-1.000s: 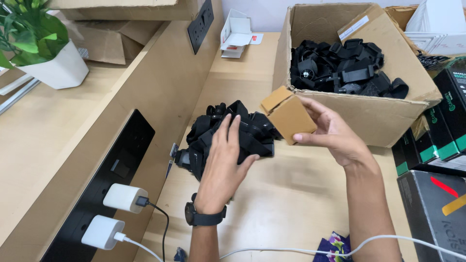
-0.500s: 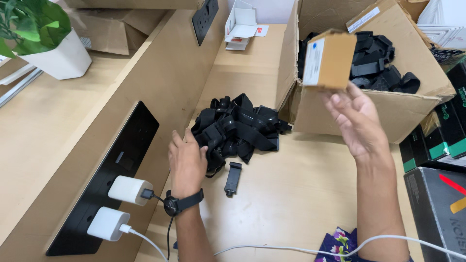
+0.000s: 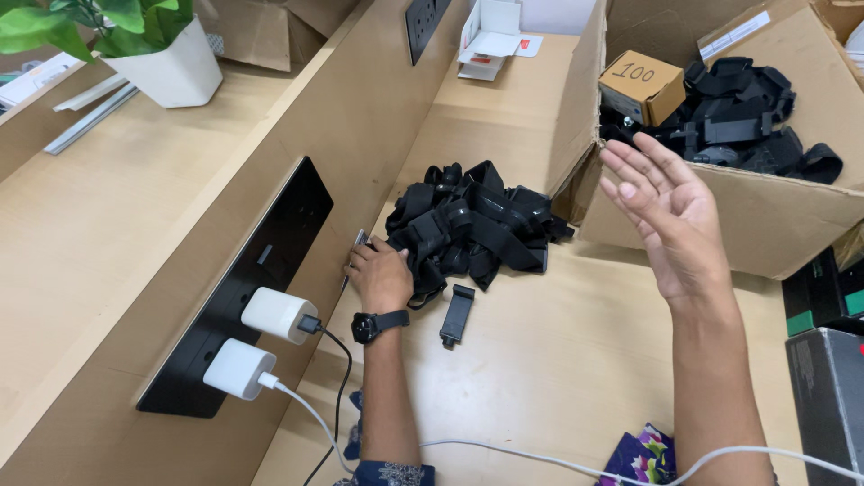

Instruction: The person picks up several black strap assemblies from a pile and examines them by hand before placing them into a cardboard box. They then move several small green and black boxes across the desk surface one by one.

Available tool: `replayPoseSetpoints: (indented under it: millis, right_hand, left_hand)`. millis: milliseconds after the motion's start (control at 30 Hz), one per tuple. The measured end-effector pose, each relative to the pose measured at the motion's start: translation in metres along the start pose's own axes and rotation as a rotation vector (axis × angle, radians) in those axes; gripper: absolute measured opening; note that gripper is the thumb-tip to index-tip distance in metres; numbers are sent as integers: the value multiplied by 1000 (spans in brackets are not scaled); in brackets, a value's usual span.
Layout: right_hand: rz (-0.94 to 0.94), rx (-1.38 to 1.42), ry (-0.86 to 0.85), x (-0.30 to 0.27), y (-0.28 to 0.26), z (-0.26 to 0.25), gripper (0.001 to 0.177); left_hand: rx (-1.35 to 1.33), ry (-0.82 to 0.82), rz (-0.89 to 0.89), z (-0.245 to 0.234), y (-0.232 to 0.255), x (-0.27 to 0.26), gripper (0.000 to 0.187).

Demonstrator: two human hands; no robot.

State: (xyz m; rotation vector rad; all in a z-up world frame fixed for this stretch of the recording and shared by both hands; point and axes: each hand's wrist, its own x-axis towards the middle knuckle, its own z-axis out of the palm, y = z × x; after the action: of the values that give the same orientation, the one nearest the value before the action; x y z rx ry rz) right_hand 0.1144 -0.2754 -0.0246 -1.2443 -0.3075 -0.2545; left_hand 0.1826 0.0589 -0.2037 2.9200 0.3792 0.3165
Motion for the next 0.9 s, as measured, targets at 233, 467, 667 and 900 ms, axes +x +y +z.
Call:
replayPoseSetpoints:
  millis: [233, 467, 667, 900]
  right_hand:
    - [25, -142, -34, -3, -6, 16, 73]
    - [202, -394, -95, -6, 5, 33, 63]
    - [223, -508, -333, -10, 20, 43, 59]
    - [161, -600, -408, -12, 26, 45, 61]
  left_hand:
    - [43, -45, -16, 4, 3, 0, 70]
    - [-74, -111, 11, -14, 9, -8, 54]
    - [-146, -3, 157, -34, 17, -15, 11]
    - [-551, 5, 387, -150, 52, -53, 11]
